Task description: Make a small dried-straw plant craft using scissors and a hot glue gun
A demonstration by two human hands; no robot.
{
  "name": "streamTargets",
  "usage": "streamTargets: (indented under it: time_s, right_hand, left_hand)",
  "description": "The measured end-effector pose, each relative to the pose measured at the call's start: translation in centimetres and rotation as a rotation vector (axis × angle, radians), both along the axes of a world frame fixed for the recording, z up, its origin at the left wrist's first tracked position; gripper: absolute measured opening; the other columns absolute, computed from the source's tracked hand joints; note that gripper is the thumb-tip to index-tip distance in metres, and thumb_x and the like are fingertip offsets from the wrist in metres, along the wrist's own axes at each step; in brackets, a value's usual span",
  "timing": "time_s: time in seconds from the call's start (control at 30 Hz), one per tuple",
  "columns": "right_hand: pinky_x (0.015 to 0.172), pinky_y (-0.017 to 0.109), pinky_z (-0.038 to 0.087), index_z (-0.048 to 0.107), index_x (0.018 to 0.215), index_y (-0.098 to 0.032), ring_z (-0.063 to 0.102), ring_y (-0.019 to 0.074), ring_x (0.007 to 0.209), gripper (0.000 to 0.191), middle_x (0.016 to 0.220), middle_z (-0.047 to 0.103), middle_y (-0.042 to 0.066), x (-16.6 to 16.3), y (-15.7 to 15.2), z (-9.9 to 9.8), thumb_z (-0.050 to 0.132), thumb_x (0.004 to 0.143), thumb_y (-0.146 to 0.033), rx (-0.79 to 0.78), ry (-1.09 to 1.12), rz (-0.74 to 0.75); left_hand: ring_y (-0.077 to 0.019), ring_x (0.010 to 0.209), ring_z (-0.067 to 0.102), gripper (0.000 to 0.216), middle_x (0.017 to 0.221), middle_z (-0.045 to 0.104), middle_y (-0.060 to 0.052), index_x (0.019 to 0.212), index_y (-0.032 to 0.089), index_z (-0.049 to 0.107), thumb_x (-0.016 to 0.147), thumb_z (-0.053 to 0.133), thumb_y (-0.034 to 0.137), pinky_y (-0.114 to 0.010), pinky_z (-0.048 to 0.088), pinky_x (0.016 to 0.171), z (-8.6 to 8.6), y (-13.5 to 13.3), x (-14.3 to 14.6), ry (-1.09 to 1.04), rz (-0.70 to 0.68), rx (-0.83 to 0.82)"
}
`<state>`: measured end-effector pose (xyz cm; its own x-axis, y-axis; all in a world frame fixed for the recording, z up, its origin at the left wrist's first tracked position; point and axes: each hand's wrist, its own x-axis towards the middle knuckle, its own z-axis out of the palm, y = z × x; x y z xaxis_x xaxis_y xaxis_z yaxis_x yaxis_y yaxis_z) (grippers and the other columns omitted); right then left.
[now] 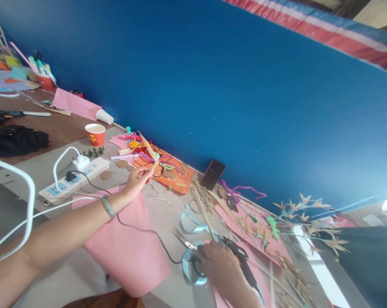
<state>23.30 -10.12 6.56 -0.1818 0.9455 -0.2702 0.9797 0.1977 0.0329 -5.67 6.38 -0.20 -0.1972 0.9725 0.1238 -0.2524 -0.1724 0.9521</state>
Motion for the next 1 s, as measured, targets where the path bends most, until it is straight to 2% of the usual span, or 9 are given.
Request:
streamTargets:
  time_s: [0.17,0.3,0.4,0.47,0.6,0.67,0.8,0.9,1.0]
  right_hand:
    - [0.059,0.029,0.038,0.063,0.064,-0.023,0.061,0.0212,0.067,0.011,0.075,0.065,0.006,0.7,-0.7,-0.2,0.059,0.074,-0.021,0.08,0.076,0.034]
    - [0.064,0.031,0.042,0.067,0.076,-0.025,0.063,0.0232,0.075,0.006,0.084,0.067,0.006,0.7,0.3,0.8,0.061,0.076,-0.024,0.086,0.141,0.101]
    - [0.072,0.034,0.043,0.068,0.09,-0.025,0.063,0.0243,0.081,0.014,0.088,0.068,0.006,-0.5,3.4,1.5,0.059,0.08,-0.028,0.069,0.177,0.177]
    - [0.077,0.035,0.043,0.068,0.096,-0.023,0.062,0.0239,0.084,0.018,0.09,0.069,0.007,-1.8,6.5,1.4,0.057,0.083,-0.029,0.117,0.219,0.235]
    - [0.076,0.033,0.042,0.066,0.098,-0.018,0.061,0.0216,0.081,0.019,0.086,0.068,0.007,-5.1,13.0,-0.8,0.059,0.083,-0.027,0.179,0.267,0.253]
    - [0.078,0.032,0.04,0.064,0.101,-0.017,0.06,0.0216,0.086,0.023,0.091,0.068,0.008,-6.7,15.5,-2.2,0.063,0.079,-0.023,0.239,0.295,0.257]
    - [0.071,0.028,0.039,0.065,0.085,-0.017,0.058,0.0189,0.077,0.008,0.082,0.067,0.006,-8.3,18.4,-3.8,0.061,0.08,-0.021,0.23,0.356,0.303]
    - [0.067,0.027,0.039,0.063,0.072,-0.017,0.056,0.0171,0.07,0.014,0.074,0.065,0.005,-8.1,19.6,-3.6,0.055,0.083,-0.02,0.239,0.476,0.322]
    - [0.063,0.027,0.039,0.064,0.07,-0.017,0.055,0.0161,0.066,0.015,0.071,0.065,0.004,-7.4,20.5,-2.8,0.056,0.081,-0.025,0.186,0.639,0.247]
  left_hand:
    - [-0.0089,0.046,0.048,0.027,0.05,0.053,0.003,0.067,0.016,0.059,0.073,0.066,0.042,-0.021,0.037,0.047,-0.4,0.2,-0.4,0.021,0.025,0.01]
    - [-0.0093,0.048,0.049,0.027,0.053,0.053,0.003,0.069,0.016,0.057,0.076,0.064,0.042,-0.021,0.039,0.05,-0.6,0.2,-0.7,0.053,0.043,0.028]
    - [-0.0092,0.051,0.05,0.026,0.057,0.054,0.003,0.072,0.017,0.055,0.079,0.061,0.041,-0.021,0.04,0.051,-0.2,-0.1,-0.7,0.064,0.078,0.06]
    - [-0.0097,0.053,0.052,0.025,0.059,0.054,0.003,0.076,0.018,0.054,0.082,0.059,0.041,-0.021,0.042,0.053,0.1,-0.3,-0.7,0.062,0.108,0.057]
    - [-0.0107,0.055,0.054,0.027,0.061,0.055,0.002,0.08,0.018,0.053,0.081,0.059,0.044,-0.022,0.044,0.053,0.5,-0.5,-0.7,0.06,0.129,0.023]
    - [-0.0104,0.055,0.053,0.028,0.062,0.055,0.002,0.081,0.018,0.053,0.081,0.06,0.045,-0.022,0.043,0.053,0.6,-0.5,-0.7,0.057,0.129,0.019]
    - [-0.0099,0.055,0.052,0.028,0.063,0.054,0.002,0.081,0.019,0.051,0.083,0.057,0.047,-0.022,0.042,0.053,0.8,-0.3,-0.9,0.049,0.162,0.013]
    - [-0.0102,0.057,0.052,0.028,0.067,0.055,0.002,0.082,0.02,0.048,0.086,0.053,0.047,-0.023,0.043,0.055,0.7,0.0,-1.3,0.029,0.221,0.045]
    - [-0.0105,0.058,0.051,0.029,0.069,0.055,0.001,0.082,0.021,0.046,0.087,0.051,0.049,-0.023,0.043,0.055,0.2,0.5,-1.7,0.017,0.26,0.06]
